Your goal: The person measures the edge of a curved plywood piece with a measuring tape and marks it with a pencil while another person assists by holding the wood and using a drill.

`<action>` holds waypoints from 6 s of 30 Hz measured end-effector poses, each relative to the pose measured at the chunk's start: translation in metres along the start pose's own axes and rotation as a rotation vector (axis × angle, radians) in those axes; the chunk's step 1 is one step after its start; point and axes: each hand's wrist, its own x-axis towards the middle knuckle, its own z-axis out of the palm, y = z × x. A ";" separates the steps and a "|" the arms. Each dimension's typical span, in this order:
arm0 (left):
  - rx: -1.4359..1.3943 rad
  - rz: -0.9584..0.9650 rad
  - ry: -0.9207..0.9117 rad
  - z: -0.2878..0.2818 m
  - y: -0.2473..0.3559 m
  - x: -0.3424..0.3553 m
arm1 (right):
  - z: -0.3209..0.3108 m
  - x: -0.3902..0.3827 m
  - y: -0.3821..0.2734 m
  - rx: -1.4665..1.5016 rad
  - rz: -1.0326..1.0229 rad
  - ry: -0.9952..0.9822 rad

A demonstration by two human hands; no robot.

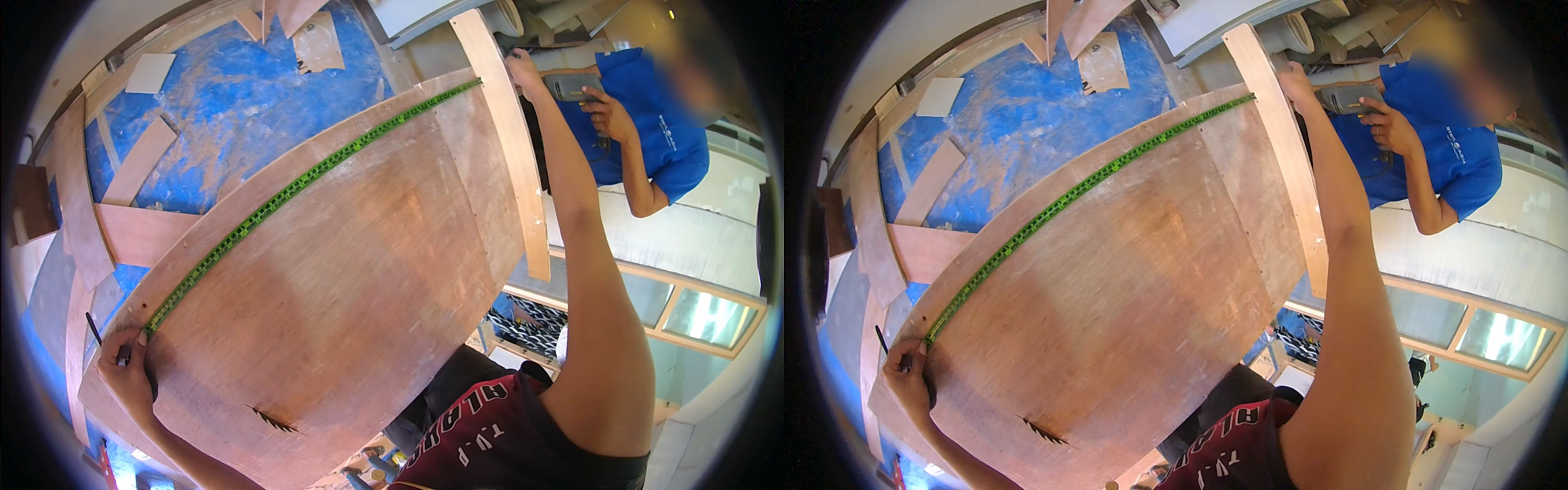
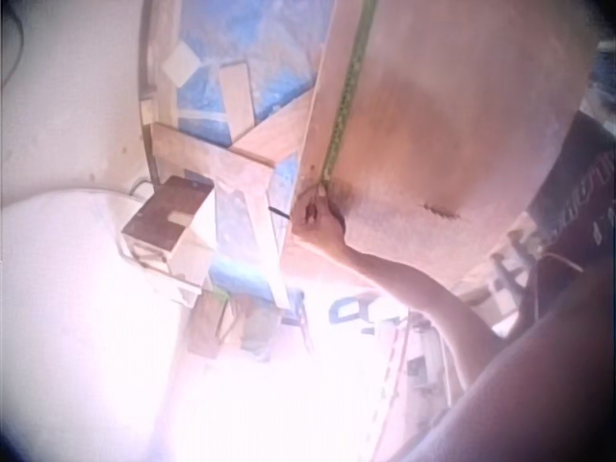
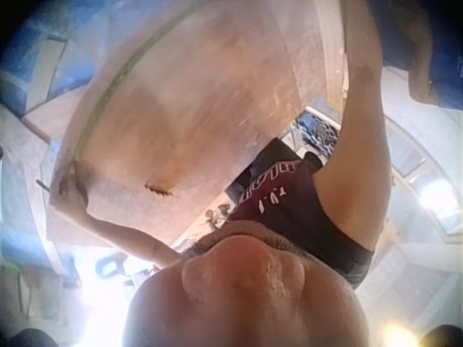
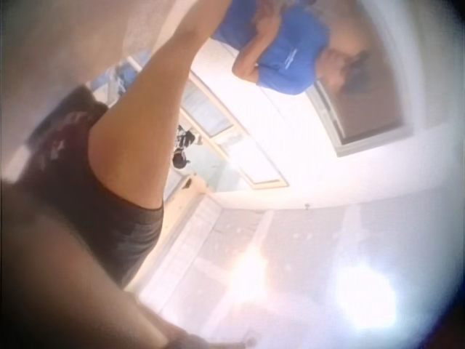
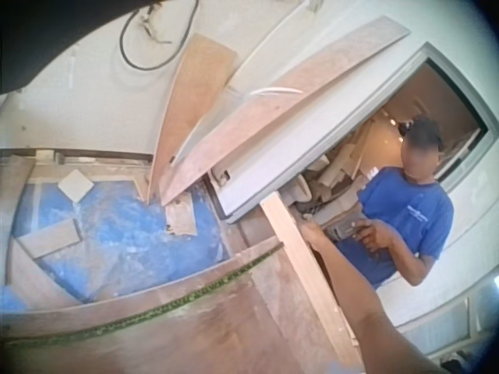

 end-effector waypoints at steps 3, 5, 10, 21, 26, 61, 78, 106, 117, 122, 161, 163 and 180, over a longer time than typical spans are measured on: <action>0.041 -0.005 0.005 -0.003 0.002 -0.002 | -0.002 0.003 -0.011 0.070 0.201 -0.408; 0.062 -0.025 0.010 -0.006 0.007 -0.001 | -0.002 -0.008 -0.020 0.188 0.247 -0.231; 0.049 -0.011 -0.006 0.002 -0.003 0.000 | -0.041 0.013 -0.004 0.186 0.260 -0.313; 0.093 0.007 0.020 -0.001 0.009 -0.004 | -0.001 0.040 -0.006 0.283 0.177 -0.248; 0.003 -0.073 -0.043 0.004 0.013 0.003 | -0.062 0.057 0.011 -0.620 -0.685 0.035; 0.187 0.062 0.018 -0.008 0.002 0.009 | 0.187 -0.397 -0.164 -0.223 -1.261 -0.282; 0.107 0.118 -0.060 -0.006 -0.017 0.021 | 0.184 -0.379 -0.167 -0.131 -1.267 -0.315; 0.136 0.011 -0.032 -0.018 0.034 0.026 | 0.189 -0.386 -0.165 -0.190 -1.249 -0.281; 0.168 0.099 0.001 -0.008 0.011 0.031 | 0.181 -0.380 -0.167 -0.150 -1.248 -0.290; 0.166 0.115 -0.005 -0.012 0.014 0.032 | 0.177 -0.381 -0.169 -0.158 -1.245 -0.288; 0.170 0.160 -0.125 -0.022 -0.015 0.033 | 0.189 -0.386 -0.138 0.135 -1.170 -0.285; 0.187 0.150 -0.142 -0.020 -0.012 0.035 | 0.194 -0.386 -0.135 0.129 -1.168 -0.287; 0.110 0.128 -0.113 -0.016 -0.018 0.031 | 0.192 -0.387 -0.136 0.083 -1.174 -0.306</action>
